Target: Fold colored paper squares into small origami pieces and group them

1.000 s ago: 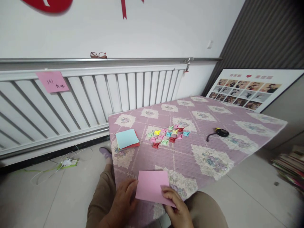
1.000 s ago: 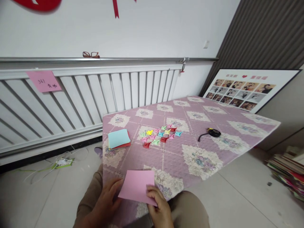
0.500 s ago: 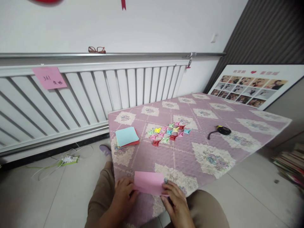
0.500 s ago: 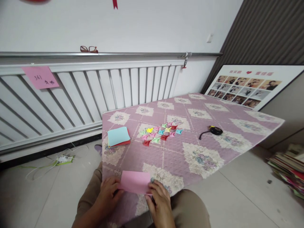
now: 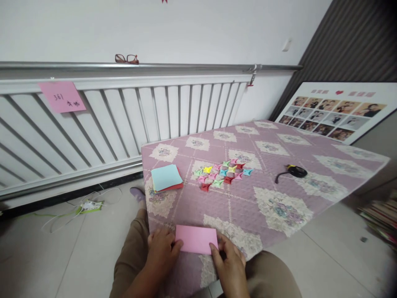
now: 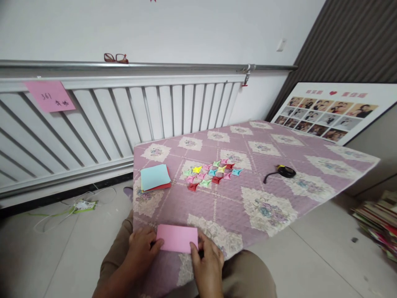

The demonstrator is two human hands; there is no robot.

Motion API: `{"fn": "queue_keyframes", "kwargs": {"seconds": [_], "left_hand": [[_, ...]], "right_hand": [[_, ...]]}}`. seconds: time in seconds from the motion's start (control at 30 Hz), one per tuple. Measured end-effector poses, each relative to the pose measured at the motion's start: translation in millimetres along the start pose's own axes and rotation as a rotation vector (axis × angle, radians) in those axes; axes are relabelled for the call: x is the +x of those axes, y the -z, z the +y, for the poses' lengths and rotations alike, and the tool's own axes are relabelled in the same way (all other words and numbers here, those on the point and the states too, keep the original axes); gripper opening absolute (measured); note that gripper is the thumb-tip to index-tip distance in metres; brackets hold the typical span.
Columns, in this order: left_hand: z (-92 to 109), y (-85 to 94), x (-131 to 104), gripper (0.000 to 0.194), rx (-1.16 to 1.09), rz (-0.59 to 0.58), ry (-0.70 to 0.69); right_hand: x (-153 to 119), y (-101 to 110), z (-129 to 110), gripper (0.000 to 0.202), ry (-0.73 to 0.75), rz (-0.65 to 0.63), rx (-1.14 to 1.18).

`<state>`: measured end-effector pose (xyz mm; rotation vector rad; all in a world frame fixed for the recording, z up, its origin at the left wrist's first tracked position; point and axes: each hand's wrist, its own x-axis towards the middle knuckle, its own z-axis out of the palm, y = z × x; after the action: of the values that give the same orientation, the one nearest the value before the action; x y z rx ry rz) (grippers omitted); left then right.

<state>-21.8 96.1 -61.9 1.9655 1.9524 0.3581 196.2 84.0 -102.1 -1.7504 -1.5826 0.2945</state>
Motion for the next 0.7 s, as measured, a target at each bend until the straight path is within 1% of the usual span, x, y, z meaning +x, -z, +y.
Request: {"fn": "queue_keyframes", "kwargs": {"seconds": [0.13,0.23,0.4,0.7], "left_hand": [[2.6,1.7,1.8,0.027,0.021,-0.009,0.004],[3.6,2.9,2.9,0.026,0.023,-0.008,0.002],[4.8,7.3,6.1,0.025,0.032,-0.042,0.000],[6.5,14.5,9.7,0.028,0.067,-0.110,-0.014]], "right_hand": [[2.1,-2.3,-1.0,0.058,-0.028,0.005,-0.021],[5.1,-1.6,-3.5,0.051,-0.044,-0.021,-0.053],[10.0,1.9,-8.5,0.039,-0.049,-0.070,-0.117],[10.9,0.1,-7.1,0.034,-0.021,-0.087,-0.194]]}}
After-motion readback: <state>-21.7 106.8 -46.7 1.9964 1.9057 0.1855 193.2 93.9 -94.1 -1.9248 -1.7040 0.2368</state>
